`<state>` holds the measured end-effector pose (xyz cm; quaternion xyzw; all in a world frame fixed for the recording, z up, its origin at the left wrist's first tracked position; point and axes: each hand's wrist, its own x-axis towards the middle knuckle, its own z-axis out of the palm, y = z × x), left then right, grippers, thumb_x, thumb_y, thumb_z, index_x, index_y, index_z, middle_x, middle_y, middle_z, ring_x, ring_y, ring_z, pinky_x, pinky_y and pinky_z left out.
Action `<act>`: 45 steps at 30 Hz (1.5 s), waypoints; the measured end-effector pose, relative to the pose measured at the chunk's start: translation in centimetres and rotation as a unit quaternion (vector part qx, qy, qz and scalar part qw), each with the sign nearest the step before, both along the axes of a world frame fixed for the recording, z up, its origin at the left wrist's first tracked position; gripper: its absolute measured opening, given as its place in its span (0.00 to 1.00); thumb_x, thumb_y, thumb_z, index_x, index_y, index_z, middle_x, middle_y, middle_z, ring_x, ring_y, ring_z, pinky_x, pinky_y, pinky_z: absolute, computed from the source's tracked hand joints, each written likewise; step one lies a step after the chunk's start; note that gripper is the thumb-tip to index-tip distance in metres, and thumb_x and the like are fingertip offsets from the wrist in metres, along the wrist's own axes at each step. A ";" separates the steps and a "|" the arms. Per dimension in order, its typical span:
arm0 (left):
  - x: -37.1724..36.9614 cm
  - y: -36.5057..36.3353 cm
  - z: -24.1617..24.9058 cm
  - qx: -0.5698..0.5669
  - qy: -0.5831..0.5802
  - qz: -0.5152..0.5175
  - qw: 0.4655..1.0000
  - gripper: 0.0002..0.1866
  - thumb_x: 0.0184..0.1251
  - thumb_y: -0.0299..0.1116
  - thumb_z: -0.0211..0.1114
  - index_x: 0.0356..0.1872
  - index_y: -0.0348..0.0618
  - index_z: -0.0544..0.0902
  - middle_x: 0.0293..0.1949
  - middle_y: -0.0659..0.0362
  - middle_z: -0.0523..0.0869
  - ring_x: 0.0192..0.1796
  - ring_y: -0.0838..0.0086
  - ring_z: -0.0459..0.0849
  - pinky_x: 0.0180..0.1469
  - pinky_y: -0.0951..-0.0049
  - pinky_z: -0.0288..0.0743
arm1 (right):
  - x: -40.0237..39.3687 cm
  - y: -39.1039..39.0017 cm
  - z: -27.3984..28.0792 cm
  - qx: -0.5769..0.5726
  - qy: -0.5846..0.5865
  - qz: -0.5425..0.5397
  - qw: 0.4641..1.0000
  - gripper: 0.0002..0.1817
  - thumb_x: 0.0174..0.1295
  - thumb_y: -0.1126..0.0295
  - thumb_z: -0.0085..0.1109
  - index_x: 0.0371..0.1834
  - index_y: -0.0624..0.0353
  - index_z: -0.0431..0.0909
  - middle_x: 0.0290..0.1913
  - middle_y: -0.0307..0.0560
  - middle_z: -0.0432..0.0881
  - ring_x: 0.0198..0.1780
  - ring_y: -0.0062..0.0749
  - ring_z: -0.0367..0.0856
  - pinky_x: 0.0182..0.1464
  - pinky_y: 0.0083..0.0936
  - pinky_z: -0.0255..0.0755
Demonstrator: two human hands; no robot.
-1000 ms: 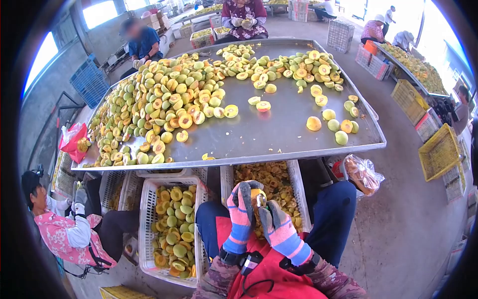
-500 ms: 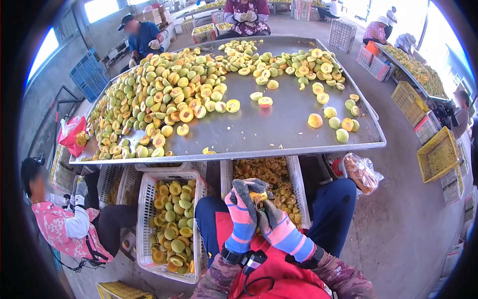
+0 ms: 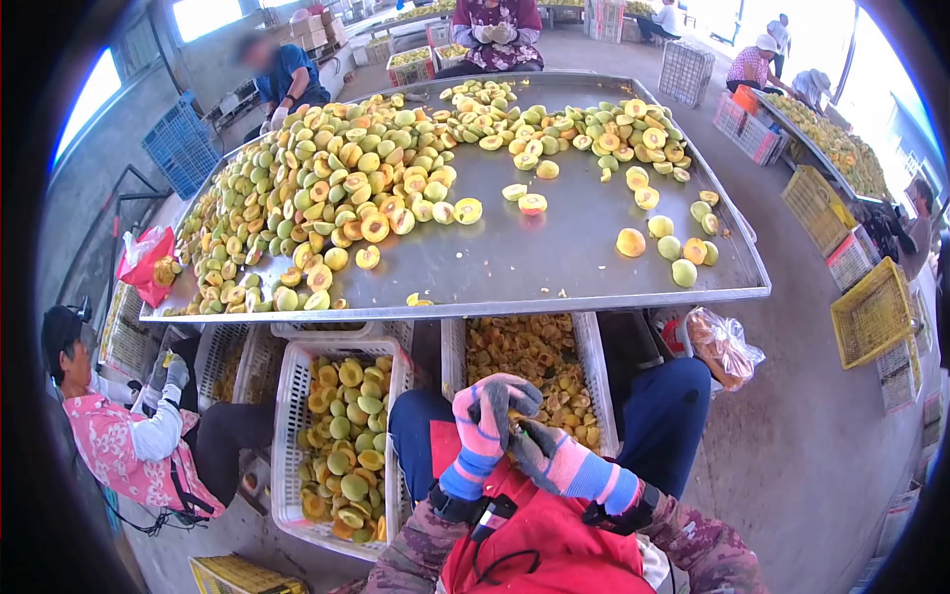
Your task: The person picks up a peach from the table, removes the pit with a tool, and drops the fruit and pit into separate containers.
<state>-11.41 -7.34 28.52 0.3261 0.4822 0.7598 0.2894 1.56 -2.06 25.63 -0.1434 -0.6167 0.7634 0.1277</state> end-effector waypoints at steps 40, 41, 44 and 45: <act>-1.0 -0.2 -0.1 -0.029 -0.116 0.061 0.991 0.31 0.72 0.60 0.38 0.45 0.39 0.75 0.41 0.53 0.80 0.42 0.65 0.82 0.46 0.64 0.79 | -2.3 0.9 5.4 0.539 -0.141 -0.098 0.825 0.14 0.57 0.66 0.59 0.42 0.59 0.70 0.30 0.54 0.79 0.29 0.50 0.80 0.29 0.40 0.72; -0.9 -0.3 -0.3 -0.048 -0.223 0.057 0.972 0.33 0.71 0.62 0.37 0.43 0.39 0.76 0.40 0.53 0.80 0.39 0.66 0.83 0.43 0.66 0.79 | -2.5 0.6 5.0 0.565 -0.173 -0.063 0.804 0.14 0.56 0.66 0.58 0.43 0.59 0.70 0.30 0.54 0.79 0.29 0.50 0.80 0.29 0.40 0.72; -0.7 -0.4 -1.6 -0.023 -0.210 0.063 0.975 0.30 0.72 0.61 0.36 0.38 0.44 0.76 0.40 0.55 0.79 0.39 0.66 0.81 0.43 0.67 0.79 | -2.4 -0.4 3.9 0.556 -0.167 -0.034 0.813 0.18 0.54 0.66 0.58 0.46 0.60 0.69 0.31 0.54 0.78 0.29 0.51 0.80 0.29 0.41 0.72; -0.7 -0.3 -1.8 -0.003 -0.214 0.059 0.975 0.29 0.72 0.61 0.36 0.37 0.44 0.75 0.39 0.54 0.79 0.39 0.65 0.81 0.43 0.66 0.79 | -2.3 -0.4 3.8 0.550 -0.173 -0.017 0.817 0.19 0.53 0.66 0.58 0.47 0.61 0.69 0.31 0.54 0.78 0.29 0.51 0.80 0.30 0.42 0.72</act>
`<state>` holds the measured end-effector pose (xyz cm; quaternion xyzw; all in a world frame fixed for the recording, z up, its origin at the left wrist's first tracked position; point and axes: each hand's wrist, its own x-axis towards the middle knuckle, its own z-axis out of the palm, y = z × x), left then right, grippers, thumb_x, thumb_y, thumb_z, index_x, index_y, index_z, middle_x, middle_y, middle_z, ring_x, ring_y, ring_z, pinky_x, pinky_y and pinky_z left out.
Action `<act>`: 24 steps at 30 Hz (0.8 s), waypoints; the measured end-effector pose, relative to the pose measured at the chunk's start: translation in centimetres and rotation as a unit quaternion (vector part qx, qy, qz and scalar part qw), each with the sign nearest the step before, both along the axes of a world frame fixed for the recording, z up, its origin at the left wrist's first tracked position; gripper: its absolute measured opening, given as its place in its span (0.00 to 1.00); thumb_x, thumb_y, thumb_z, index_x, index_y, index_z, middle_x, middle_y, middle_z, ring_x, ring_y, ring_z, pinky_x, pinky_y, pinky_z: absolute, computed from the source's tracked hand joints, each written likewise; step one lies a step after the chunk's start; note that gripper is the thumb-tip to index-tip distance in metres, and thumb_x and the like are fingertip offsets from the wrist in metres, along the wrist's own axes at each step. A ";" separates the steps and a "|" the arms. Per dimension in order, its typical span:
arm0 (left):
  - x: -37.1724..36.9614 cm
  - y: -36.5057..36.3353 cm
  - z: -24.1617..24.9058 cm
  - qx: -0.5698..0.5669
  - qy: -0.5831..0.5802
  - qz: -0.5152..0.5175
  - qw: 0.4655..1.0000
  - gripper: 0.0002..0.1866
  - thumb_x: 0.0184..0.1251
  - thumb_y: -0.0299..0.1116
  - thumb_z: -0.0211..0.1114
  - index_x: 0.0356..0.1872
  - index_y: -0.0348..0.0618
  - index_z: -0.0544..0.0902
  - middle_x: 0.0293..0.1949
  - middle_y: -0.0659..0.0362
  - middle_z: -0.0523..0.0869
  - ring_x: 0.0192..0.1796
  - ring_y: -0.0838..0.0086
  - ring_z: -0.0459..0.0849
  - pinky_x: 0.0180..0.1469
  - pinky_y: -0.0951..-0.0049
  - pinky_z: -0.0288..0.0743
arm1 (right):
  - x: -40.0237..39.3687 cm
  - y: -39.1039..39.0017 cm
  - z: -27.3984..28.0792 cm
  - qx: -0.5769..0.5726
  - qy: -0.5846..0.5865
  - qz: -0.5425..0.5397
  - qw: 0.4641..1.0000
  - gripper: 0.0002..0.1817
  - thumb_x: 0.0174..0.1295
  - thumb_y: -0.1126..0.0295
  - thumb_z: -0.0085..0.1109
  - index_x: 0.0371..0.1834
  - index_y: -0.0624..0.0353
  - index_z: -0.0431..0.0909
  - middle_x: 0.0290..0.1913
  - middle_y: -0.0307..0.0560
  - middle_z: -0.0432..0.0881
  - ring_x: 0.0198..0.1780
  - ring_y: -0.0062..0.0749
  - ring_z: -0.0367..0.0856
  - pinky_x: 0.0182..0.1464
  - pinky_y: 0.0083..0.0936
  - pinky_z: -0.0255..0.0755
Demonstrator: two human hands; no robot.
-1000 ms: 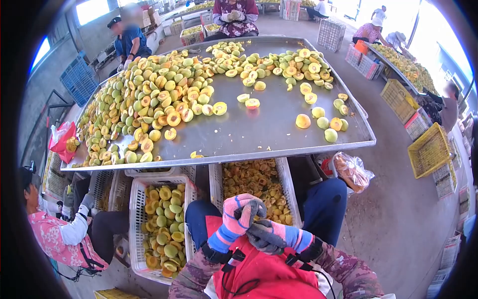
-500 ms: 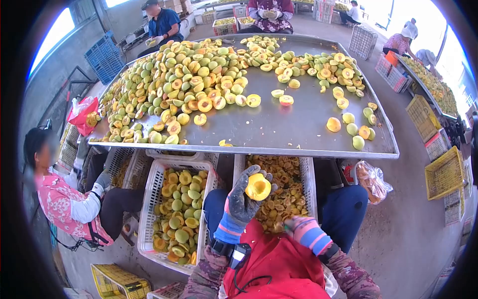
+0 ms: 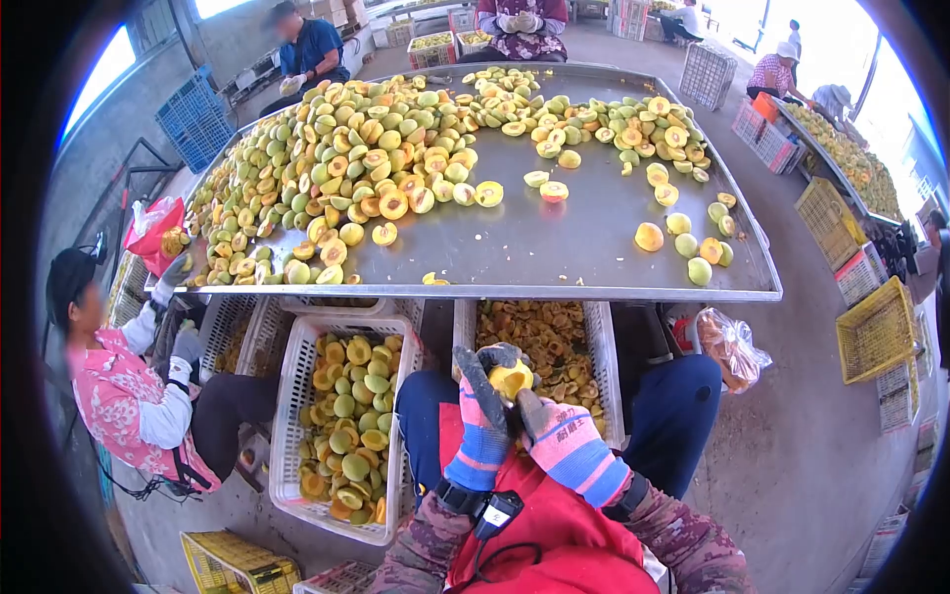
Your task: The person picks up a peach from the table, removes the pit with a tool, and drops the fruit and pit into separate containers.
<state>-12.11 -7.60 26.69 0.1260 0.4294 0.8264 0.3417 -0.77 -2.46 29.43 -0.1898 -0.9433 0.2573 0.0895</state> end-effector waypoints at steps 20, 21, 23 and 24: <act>-15.6 -8.5 -2.4 -0.418 0.577 0.219 0.667 0.18 0.57 0.30 0.64 0.50 0.38 0.78 0.52 0.48 0.77 0.57 0.53 0.73 0.61 0.60 0.66 | 6.6 23.7 -5.5 -0.135 0.076 -0.375 0.914 0.18 0.58 0.58 0.61 0.44 0.61 0.78 0.36 0.55 0.83 0.35 0.49 0.84 0.37 0.36 0.77; -15.8 -2.9 -0.8 -0.391 0.590 0.177 0.684 0.19 0.56 0.31 0.65 0.51 0.39 0.78 0.53 0.48 0.77 0.58 0.54 0.73 0.61 0.60 0.66 | 7.3 29.7 -8.7 -0.077 0.063 -0.484 0.869 0.19 0.58 0.56 0.61 0.44 0.61 0.79 0.36 0.55 0.84 0.33 0.49 0.83 0.38 0.35 0.76; -16.5 8.5 0.5 -0.346 0.638 0.103 0.680 0.24 0.53 0.32 0.67 0.54 0.44 0.78 0.57 0.48 0.76 0.61 0.53 0.71 0.63 0.60 0.64 | 9.9 39.2 -9.6 -0.105 0.257 -0.458 0.845 0.18 0.62 0.59 0.61 0.49 0.58 0.78 0.35 0.42 0.83 0.34 0.31 0.79 0.37 0.29 0.72; -17.0 14.3 0.1 -0.344 0.628 0.065 0.695 0.27 0.52 0.38 0.69 0.56 0.50 0.76 0.59 0.49 0.74 0.61 0.53 0.71 0.65 0.59 0.63 | 10.8 41.7 -8.1 -0.039 0.271 -0.472 0.838 0.16 0.62 0.61 0.61 0.49 0.58 0.79 0.35 0.39 0.83 0.34 0.27 0.78 0.36 0.27 0.72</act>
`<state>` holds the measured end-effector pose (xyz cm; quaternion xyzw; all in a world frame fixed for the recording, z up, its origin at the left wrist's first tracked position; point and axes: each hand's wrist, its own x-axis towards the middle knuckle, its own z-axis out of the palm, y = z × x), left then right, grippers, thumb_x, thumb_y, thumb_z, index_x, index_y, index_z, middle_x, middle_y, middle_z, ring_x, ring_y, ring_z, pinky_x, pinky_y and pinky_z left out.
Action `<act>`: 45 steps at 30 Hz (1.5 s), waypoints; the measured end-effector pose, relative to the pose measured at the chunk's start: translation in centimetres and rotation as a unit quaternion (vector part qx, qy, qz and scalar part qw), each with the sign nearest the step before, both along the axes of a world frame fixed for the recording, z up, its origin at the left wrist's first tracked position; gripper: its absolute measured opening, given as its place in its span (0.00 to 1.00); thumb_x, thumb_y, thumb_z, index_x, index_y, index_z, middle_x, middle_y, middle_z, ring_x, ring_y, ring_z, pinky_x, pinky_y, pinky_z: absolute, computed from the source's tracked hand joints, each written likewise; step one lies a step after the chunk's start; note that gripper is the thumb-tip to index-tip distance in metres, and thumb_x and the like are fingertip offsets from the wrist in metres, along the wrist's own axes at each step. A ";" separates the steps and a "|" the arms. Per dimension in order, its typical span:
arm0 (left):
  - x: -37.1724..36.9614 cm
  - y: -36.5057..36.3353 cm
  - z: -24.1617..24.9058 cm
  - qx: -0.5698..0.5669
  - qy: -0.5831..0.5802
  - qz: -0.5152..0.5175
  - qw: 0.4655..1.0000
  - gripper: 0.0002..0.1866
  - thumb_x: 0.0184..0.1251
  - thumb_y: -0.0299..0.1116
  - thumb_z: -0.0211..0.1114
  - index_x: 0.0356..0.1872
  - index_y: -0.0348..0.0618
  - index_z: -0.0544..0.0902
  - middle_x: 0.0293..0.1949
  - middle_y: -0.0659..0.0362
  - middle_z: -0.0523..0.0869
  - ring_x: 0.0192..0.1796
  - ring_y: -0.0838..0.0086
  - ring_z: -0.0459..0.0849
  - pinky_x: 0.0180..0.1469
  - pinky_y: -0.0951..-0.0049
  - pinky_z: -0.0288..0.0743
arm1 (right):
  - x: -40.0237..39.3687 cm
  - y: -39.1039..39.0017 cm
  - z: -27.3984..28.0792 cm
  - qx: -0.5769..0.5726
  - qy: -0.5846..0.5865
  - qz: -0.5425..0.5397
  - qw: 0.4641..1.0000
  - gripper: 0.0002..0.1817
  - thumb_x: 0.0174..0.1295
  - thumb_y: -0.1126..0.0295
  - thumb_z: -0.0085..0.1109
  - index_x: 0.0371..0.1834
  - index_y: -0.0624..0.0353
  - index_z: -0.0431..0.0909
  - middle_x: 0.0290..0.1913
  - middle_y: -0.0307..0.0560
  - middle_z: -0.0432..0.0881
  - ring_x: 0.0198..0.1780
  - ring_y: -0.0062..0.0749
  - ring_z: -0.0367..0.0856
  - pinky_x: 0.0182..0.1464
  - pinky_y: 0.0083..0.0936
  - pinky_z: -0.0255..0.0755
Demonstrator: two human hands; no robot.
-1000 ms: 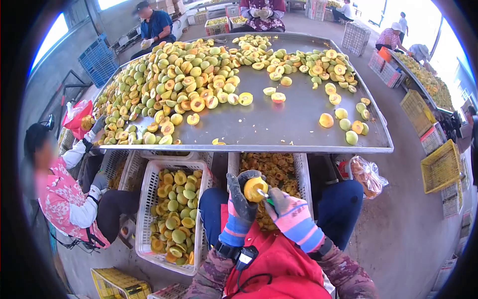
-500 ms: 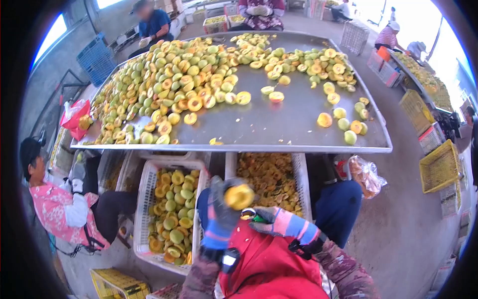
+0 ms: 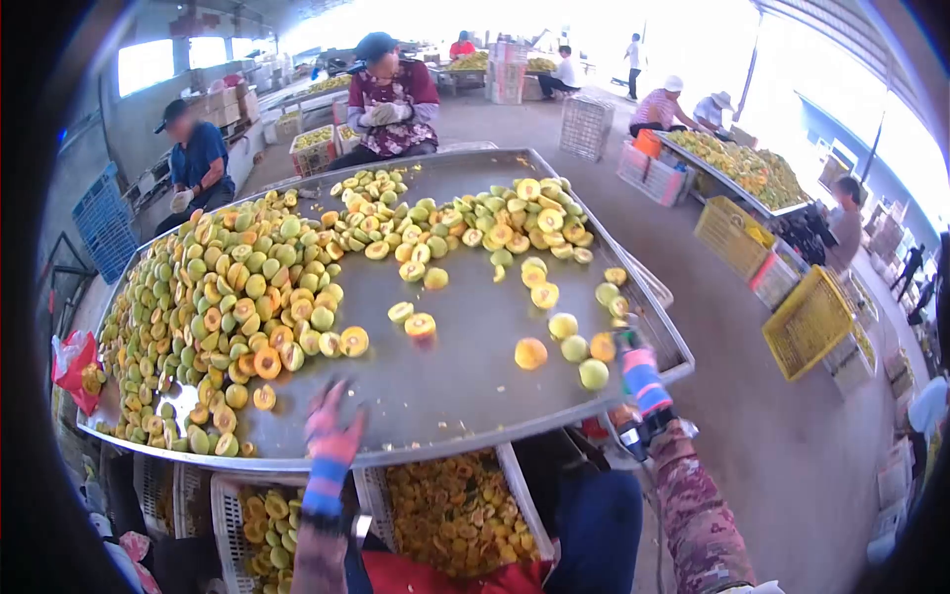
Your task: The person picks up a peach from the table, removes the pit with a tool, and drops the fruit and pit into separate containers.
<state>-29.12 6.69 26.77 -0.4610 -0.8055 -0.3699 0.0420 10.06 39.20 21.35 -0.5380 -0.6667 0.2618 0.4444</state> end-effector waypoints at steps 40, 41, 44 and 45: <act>-33.7 21.1 -9.5 0.022 0.032 -0.322 0.946 0.22 0.64 0.32 0.61 0.60 0.43 0.73 0.56 0.57 0.78 0.58 0.72 0.74 0.62 0.73 0.67 | -52.4 14.6 -4.2 -0.097 -0.091 0.497 0.858 0.21 0.61 0.52 0.56 0.58 0.39 0.74 0.52 0.47 0.80 0.53 0.36 0.78 0.56 0.30 0.69; -31.0 21.1 -9.4 0.026 -0.133 -0.290 0.947 0.23 0.65 0.37 0.62 0.60 0.43 0.74 0.54 0.58 0.79 0.57 0.74 0.75 0.61 0.74 0.67 | -51.5 13.4 -4.8 -0.106 -0.084 0.509 0.850 0.21 0.61 0.52 0.56 0.58 0.38 0.74 0.52 0.47 0.81 0.53 0.37 0.78 0.56 0.30 0.69; -24.3 19.9 -8.1 0.002 -0.442 -0.204 0.873 0.28 0.62 0.45 0.65 0.60 0.43 0.73 0.53 0.57 0.80 0.55 0.74 0.76 0.60 0.73 0.67 | -45.7 7.4 -1.8 -0.150 -0.094 0.508 0.843 0.21 0.62 0.50 0.54 0.58 0.38 0.74 0.53 0.51 0.79 0.55 0.46 0.77 0.59 0.33 0.68; -22.6 19.2 -8.9 -0.013 -0.392 -0.212 0.895 0.28 0.62 0.45 0.65 0.61 0.44 0.72 0.54 0.56 0.80 0.55 0.72 0.76 0.60 0.72 0.67 | -44.6 6.4 -4.4 -0.017 -0.170 0.500 0.849 0.21 0.63 0.51 0.52 0.58 0.39 0.73 0.54 0.53 0.78 0.55 0.52 0.75 0.59 0.36 0.68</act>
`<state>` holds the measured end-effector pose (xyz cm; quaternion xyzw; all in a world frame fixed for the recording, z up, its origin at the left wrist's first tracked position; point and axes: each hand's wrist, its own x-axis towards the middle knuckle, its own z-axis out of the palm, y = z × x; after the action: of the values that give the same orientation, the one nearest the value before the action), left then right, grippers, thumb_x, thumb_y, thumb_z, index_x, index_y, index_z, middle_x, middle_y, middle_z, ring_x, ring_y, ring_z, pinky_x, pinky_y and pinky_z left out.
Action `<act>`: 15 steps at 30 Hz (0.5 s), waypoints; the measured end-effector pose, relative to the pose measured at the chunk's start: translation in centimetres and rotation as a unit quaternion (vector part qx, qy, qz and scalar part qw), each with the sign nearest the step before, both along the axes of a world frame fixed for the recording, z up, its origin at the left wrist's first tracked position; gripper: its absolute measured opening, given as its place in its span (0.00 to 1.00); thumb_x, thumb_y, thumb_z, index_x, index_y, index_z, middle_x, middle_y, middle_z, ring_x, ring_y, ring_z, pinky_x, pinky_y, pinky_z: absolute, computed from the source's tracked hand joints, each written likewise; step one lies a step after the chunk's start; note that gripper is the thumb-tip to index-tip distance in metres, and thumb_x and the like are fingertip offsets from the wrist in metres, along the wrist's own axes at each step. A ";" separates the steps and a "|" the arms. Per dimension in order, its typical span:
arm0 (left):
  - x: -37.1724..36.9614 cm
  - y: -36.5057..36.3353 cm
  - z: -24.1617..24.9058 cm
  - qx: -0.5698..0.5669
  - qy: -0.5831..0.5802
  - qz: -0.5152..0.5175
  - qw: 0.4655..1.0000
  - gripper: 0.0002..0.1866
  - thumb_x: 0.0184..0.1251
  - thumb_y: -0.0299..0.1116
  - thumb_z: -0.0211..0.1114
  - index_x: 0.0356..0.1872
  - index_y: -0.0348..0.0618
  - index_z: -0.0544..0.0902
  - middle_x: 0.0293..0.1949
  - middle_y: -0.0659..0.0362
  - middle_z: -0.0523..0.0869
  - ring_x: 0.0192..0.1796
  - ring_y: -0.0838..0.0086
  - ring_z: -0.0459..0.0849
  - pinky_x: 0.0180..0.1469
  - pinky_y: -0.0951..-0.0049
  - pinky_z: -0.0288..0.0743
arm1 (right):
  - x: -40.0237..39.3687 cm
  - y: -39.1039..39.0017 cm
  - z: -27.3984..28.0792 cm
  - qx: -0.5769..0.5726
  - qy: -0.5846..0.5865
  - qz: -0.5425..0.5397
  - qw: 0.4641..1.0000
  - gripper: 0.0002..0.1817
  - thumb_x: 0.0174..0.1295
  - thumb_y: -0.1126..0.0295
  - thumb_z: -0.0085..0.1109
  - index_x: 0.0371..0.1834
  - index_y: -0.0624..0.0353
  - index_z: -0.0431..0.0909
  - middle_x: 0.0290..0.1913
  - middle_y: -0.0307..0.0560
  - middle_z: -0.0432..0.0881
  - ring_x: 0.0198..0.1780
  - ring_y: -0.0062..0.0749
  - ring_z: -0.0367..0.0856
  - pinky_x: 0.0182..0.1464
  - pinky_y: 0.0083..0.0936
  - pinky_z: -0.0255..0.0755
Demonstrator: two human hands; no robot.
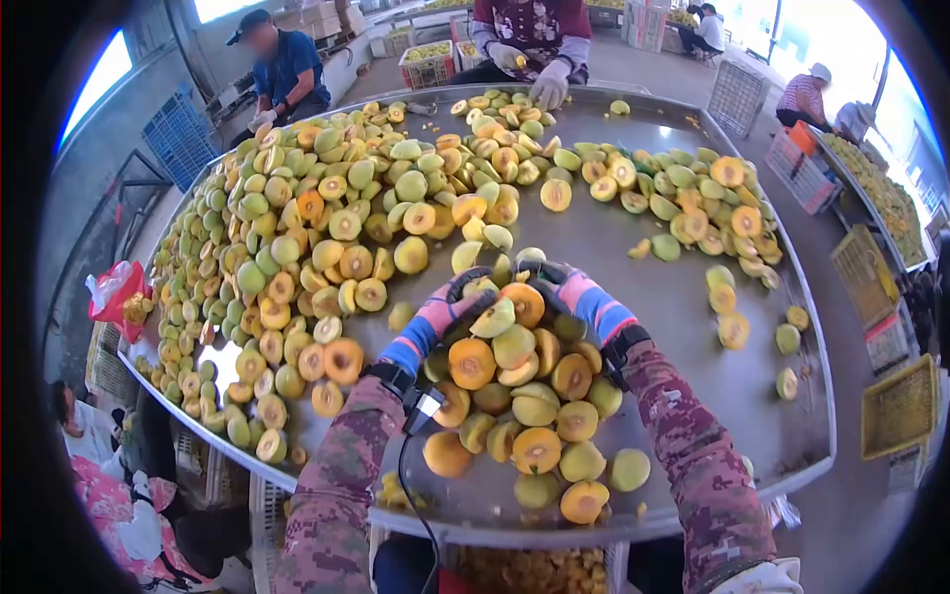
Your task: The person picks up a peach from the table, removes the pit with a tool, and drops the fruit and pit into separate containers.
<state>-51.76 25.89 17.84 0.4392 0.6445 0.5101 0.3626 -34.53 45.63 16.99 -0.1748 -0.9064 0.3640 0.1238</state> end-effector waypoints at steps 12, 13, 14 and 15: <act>15.8 -9.2 8.3 -0.067 0.270 -0.033 0.960 0.23 0.56 0.36 0.67 0.54 0.52 0.76 0.48 0.53 0.82 0.51 0.61 0.81 0.55 0.68 0.72 | 16.6 -10.5 9.6 0.185 -0.077 -0.002 0.980 0.20 0.64 0.52 0.52 0.56 0.46 0.74 0.49 0.52 0.80 0.51 0.51 0.78 0.54 0.39 0.70; 16.3 -9.7 8.5 -0.044 0.244 0.037 0.968 0.23 0.56 0.39 0.67 0.54 0.52 0.76 0.48 0.52 0.83 0.49 0.62 0.82 0.54 0.67 0.74 | 17.8 -11.2 11.5 0.262 -0.022 -0.081 0.961 0.22 0.63 0.52 0.54 0.56 0.51 0.74 0.49 0.50 0.80 0.51 0.50 0.78 0.54 0.40 0.71; 15.8 -10.0 6.8 0.080 0.221 0.100 0.967 0.20 0.60 0.35 0.65 0.54 0.47 0.75 0.46 0.54 0.83 0.44 0.67 0.83 0.49 0.71 0.76 | 19.3 -12.1 13.3 0.265 -0.019 -0.082 0.960 0.22 0.63 0.52 0.54 0.56 0.51 0.74 0.49 0.50 0.80 0.51 0.50 0.78 0.54 0.40 0.71; 17.0 -11.2 8.0 0.167 0.127 0.145 0.967 0.20 0.64 0.35 0.62 0.56 0.43 0.73 0.43 0.56 0.83 0.42 0.69 0.82 0.45 0.71 0.78 | 21.2 -13.8 16.0 0.171 0.069 -0.127 0.975 0.22 0.63 0.55 0.54 0.58 0.49 0.72 0.50 0.52 0.79 0.51 0.51 0.77 0.52 0.41 0.72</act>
<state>-34.79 14.67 25.81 0.4567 0.6474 0.5979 0.1218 -13.30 31.84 32.99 -0.2387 -0.9149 0.1965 0.2594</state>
